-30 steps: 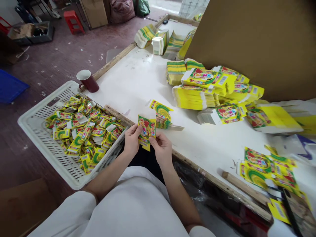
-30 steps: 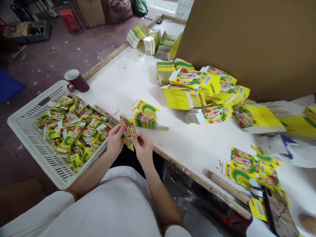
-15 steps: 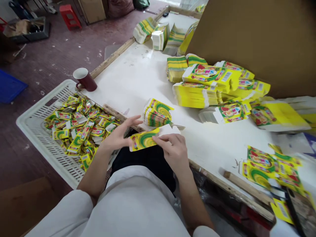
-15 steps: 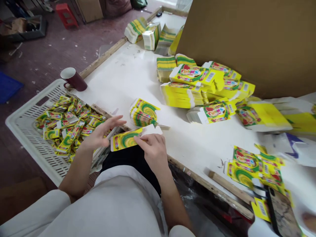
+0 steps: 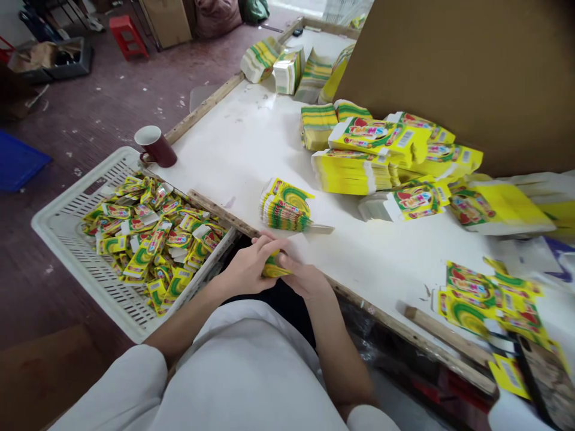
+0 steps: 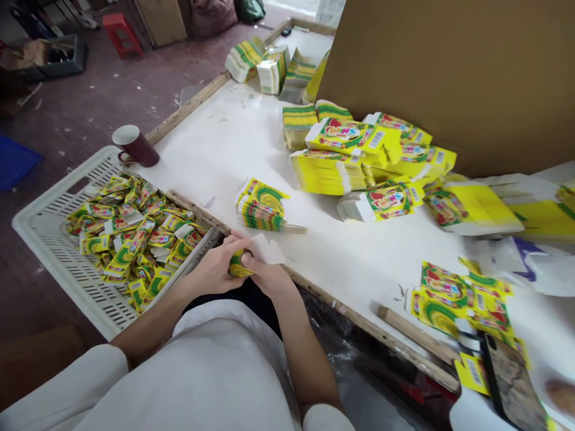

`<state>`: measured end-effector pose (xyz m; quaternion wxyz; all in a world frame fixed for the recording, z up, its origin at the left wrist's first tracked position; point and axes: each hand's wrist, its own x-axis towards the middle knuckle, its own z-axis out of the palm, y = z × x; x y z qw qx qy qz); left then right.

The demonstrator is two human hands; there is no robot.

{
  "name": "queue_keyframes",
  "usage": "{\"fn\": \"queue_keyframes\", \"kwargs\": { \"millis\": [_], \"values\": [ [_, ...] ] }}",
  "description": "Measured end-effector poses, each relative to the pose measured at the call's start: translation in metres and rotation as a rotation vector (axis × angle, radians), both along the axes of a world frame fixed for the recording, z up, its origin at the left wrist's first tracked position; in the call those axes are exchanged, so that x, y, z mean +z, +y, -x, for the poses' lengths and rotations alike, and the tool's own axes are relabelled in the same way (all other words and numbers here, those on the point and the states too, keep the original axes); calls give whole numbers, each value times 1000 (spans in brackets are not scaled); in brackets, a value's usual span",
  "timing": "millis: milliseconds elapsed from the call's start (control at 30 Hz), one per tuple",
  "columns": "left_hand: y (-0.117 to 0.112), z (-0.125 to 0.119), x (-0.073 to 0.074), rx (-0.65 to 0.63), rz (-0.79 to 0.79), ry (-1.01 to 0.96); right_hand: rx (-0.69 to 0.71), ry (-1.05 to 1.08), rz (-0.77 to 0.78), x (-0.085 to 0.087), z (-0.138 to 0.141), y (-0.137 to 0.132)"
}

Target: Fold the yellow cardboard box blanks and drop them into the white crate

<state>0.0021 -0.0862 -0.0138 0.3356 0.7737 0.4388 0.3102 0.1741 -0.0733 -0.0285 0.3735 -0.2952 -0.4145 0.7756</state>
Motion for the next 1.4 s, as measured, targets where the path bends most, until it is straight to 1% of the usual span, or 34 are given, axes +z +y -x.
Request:
{"fn": "queue_keyframes", "kwargs": {
  "millis": [33, 67, 133, 200, 267, 300, 333, 367, 433, 467, 500, 533, 600, 667, 767, 933, 1033, 1200, 1233, 1333, 1400],
  "values": [
    [0, 1, -2, -6, -11, 13, 31, 9, 2, -1, 0, 0],
    [0, 2, -3, -8, -18, 25, 26, 1, -11, -2, -1, 0],
    [1, 5, -4, -17, -1, 39, -76, -59, -97, -6, -2, -2],
    [4, 5, -3, -39, 50, 14, -186, -181, -276, -9, -2, -7],
    [7, 5, -4, -41, 67, -51, -224, -334, -519, -9, 0, -11],
    [9, 4, -5, -4, 50, -81, -240, -409, -634, -10, 1, -13],
    [11, 3, -7, 65, 19, -100, -280, -474, -726, -10, 1, -13],
    [12, 3, -9, 165, -13, -109, -349, -525, -788, -10, 2, -13],
    [15, 3, -13, 402, -21, -143, -541, -589, -816, -12, 2, -9],
    [16, 4, -15, 488, 19, -194, -619, -612, -809, -14, 2, -7],
    [17, 5, -16, 539, 81, -273, -661, -633, -809, -16, 1, -5],
    [18, 7, -17, 562, 148, -368, -660, -655, -825, -18, 0, -4],
    [20, 11, -16, 584, 239, -557, -566, -697, -900, -22, -2, -3],
    [21, 13, -13, 631, 244, -668, -458, -723, -978, -26, -5, -3],
    [21, 12, -8, 671, 210, -701, -375, -723, -1018, -26, -12, -4],
    [17, 4, -10, 656, 210, -723, -227, -707, -980, -10, -29, -1],
    [15, 0, -10, 673, 206, -740, -218, -694, -963, -5, -30, 0],
    [17, -1, -5, 682, 158, -724, -321, -666, -975, -10, -19, -3],
    [17, 0, -4, 682, 149, -724, -316, -660, -972, -10, -18, -4],
    [19, 1, -3, 679, 138, -718, -239, -666, -959, -9, -19, -4],
    [21, 1, -2, 664, 145, -700, -249, -678, -959, -7, -20, -4]
  ]
}}
